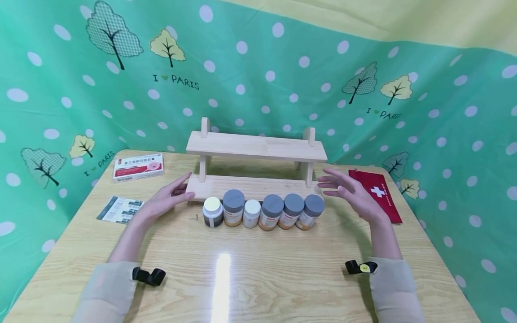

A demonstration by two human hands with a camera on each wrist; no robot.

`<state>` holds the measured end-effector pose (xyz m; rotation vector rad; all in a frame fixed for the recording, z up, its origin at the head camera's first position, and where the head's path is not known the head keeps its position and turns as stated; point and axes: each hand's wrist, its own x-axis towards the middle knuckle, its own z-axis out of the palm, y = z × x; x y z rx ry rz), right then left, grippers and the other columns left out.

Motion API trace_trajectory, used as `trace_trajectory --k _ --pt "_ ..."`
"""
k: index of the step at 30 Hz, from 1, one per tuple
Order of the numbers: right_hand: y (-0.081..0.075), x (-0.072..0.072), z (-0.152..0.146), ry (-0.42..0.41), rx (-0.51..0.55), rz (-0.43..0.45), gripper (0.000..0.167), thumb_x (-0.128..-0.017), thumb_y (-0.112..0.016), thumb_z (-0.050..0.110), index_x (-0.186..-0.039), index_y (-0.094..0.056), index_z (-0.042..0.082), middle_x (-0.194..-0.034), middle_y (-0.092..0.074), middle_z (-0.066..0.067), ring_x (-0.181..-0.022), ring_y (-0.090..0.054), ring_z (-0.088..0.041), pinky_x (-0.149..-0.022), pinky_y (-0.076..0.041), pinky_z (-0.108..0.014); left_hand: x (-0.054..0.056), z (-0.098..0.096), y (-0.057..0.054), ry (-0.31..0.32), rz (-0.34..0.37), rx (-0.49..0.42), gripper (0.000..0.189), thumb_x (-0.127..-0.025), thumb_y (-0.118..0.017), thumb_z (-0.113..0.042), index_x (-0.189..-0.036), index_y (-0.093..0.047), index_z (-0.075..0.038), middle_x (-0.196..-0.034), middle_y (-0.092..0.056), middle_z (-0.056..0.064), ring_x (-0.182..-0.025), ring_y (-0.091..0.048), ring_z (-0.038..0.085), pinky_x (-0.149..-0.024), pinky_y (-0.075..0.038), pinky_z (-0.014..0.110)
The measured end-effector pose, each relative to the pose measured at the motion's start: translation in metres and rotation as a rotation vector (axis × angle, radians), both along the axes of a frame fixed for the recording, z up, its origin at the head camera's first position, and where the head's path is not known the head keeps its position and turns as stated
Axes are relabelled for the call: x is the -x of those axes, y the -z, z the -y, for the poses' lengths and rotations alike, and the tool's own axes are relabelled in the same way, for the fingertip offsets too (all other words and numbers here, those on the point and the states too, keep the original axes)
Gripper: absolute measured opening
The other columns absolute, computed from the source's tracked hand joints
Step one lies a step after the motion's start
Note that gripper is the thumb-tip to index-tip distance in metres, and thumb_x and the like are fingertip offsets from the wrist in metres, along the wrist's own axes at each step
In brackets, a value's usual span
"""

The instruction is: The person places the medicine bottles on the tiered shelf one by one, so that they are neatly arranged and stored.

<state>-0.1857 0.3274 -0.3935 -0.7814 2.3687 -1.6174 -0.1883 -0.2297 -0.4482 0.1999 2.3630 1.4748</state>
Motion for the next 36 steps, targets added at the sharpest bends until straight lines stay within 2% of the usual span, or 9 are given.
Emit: trace_trajectory --k 5,9,13,18,29,36 --pt "0.004 -0.001 0.001 -0.098 -0.010 0.039 0.058 -0.104 -0.048 0.003 -0.160 -0.036 0.011 -0.149 -0.048 -0.036 -0.136 -0.058 -0.034 -0.109 -0.053 -0.034 0.001 0.001 0.001 -0.005 0.023 -0.016 0.085 -0.101 -0.065 -0.040 -0.167 -0.012 -0.028 -0.163 -0.029 0.032 -0.150 -0.031 0.049 -0.123 -0.023 0.067" --pt "0.004 -0.003 0.003 -0.121 -0.039 0.079 0.064 -0.098 -0.054 0.000 -0.159 -0.036 0.007 -0.148 -0.050 -0.033 -0.134 -0.060 -0.026 -0.107 -0.054 -0.031 0.000 0.001 0.002 -0.006 0.034 -0.017 0.086 -0.101 -0.065 -0.042 -0.167 -0.012 -0.029 -0.163 -0.029 0.031 -0.150 -0.031 0.048 -0.123 -0.024 0.067" --pt "0.004 -0.003 0.006 -0.142 -0.083 0.103 0.070 -0.093 -0.062 0.001 -0.158 -0.035 0.002 -0.150 -0.053 -0.024 -0.134 -0.058 -0.017 -0.107 -0.052 -0.029 -0.001 0.001 0.002 -0.003 0.033 -0.007 0.086 -0.101 -0.064 -0.042 -0.167 -0.011 -0.029 -0.163 -0.029 0.031 -0.150 -0.031 0.048 -0.122 -0.024 0.068" --pt "0.004 -0.002 0.009 -0.159 -0.122 0.096 0.075 -0.089 -0.070 0.006 -0.157 -0.039 0.007 -0.149 -0.056 -0.013 -0.134 -0.057 -0.016 -0.107 -0.052 -0.030 0.000 0.001 0.002 -0.013 0.039 -0.014 0.086 -0.101 -0.063 -0.045 -0.167 -0.011 -0.030 -0.165 -0.027 0.029 -0.151 -0.030 0.047 -0.122 -0.024 0.068" --pt "0.005 -0.001 0.013 -0.170 -0.188 0.066 0.075 -0.083 -0.080 0.009 -0.151 -0.049 0.017 -0.146 -0.058 -0.013 -0.131 -0.058 -0.011 -0.105 -0.053 -0.028 0.001 0.000 0.004 -0.021 0.034 -0.017 0.084 -0.101 -0.063 -0.044 -0.167 -0.011 -0.030 -0.164 -0.029 0.028 -0.149 -0.032 0.046 -0.121 -0.027 0.067" --pt "0.007 0.000 0.016 -0.157 -0.226 0.057 0.069 -0.084 -0.081 0.013 -0.148 -0.053 0.016 -0.143 -0.059 -0.010 -0.125 -0.060 -0.010 -0.102 -0.054 -0.027 0.002 0.000 0.005 -0.025 0.041 -0.021 0.085 -0.101 -0.063 -0.045 -0.167 -0.012 -0.030 -0.165 -0.029 0.028 -0.150 -0.031 0.045 -0.122 -0.026 0.067"
